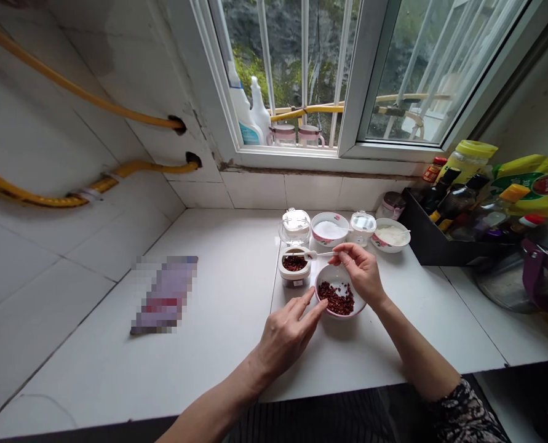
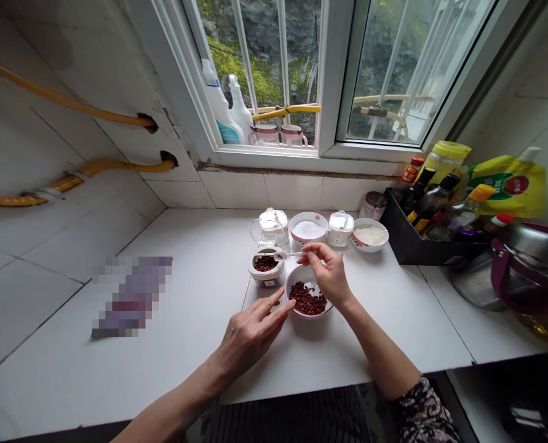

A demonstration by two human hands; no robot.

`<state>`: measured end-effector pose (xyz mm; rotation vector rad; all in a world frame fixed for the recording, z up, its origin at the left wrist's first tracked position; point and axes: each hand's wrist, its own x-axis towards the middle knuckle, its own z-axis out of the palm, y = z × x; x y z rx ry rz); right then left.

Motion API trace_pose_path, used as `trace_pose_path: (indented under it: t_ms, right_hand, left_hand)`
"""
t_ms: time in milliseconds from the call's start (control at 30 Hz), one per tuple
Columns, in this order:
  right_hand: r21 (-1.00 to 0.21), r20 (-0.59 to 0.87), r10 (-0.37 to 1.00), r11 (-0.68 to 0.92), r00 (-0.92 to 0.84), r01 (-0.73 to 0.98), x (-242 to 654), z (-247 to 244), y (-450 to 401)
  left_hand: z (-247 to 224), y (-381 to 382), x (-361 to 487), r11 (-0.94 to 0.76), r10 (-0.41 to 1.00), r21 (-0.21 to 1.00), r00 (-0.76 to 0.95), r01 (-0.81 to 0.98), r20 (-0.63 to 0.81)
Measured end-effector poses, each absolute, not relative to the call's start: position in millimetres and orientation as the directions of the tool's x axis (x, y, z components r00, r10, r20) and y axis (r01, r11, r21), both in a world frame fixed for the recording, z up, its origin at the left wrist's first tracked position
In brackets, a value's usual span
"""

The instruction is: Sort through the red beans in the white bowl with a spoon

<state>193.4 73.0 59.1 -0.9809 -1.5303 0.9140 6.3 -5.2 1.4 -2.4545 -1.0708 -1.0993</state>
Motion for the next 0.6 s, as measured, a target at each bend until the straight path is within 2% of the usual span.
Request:
trace_pose_path:
  t_ms: [67, 133, 200, 233, 300, 400, 467, 600]
  right_hand:
    - [-0.807, 0.497, 0.846, 0.532, -0.192, 0.256, 183, 58, 68]
    - [-0.610, 0.622, 0.711, 0.703, -0.328, 0.366, 178, 59, 66]
    - [-0.441, 0.688, 0.593, 0.799, -0.419, 0.408, 178, 62, 65]
    - [-0.403, 0.709, 0.566, 0.814, -0.420, 0.417, 181, 64, 65]
    - [-0.413, 0.740, 0.575, 0.798, -0.349, 0.439, 191, 69, 66]
    - [-0.510, 0.702, 0.671, 0.707, -0.237, 0.490, 211, 71, 70]
    - [-0.540, 0.629, 0.739, 0.638, -0.240, 0.549, 220, 68, 74]
    - [-0.492, 0.495, 0.807, 0.566, -0.322, 0.662, 223, 57, 80]
  left_hand:
    - [1, -5, 7, -0.699, 0.523, 0.068, 0.443, 0.712, 0.728]
    - [1, -5, 7, -0.698, 0.517, 0.067, 0.438, 0.713, 0.735]
    - [1, -4, 8, -0.698, 0.513, 0.067, 0.433, 0.713, 0.741]
    - [1, -4, 8, -0.700, 0.512, 0.066, 0.435, 0.711, 0.740]
    - [0, -4, 8, -0.702, 0.515, 0.069, 0.438, 0.709, 0.736]
    - [0, -5, 7, -0.699, 0.527, 0.076, 0.440, 0.711, 0.727]
    - [-1, -5, 6, -0.702, 0.529, 0.079, 0.443, 0.708, 0.724]
    - [0, -5, 5, -0.707, 0.528, 0.083, 0.447, 0.702, 0.722]
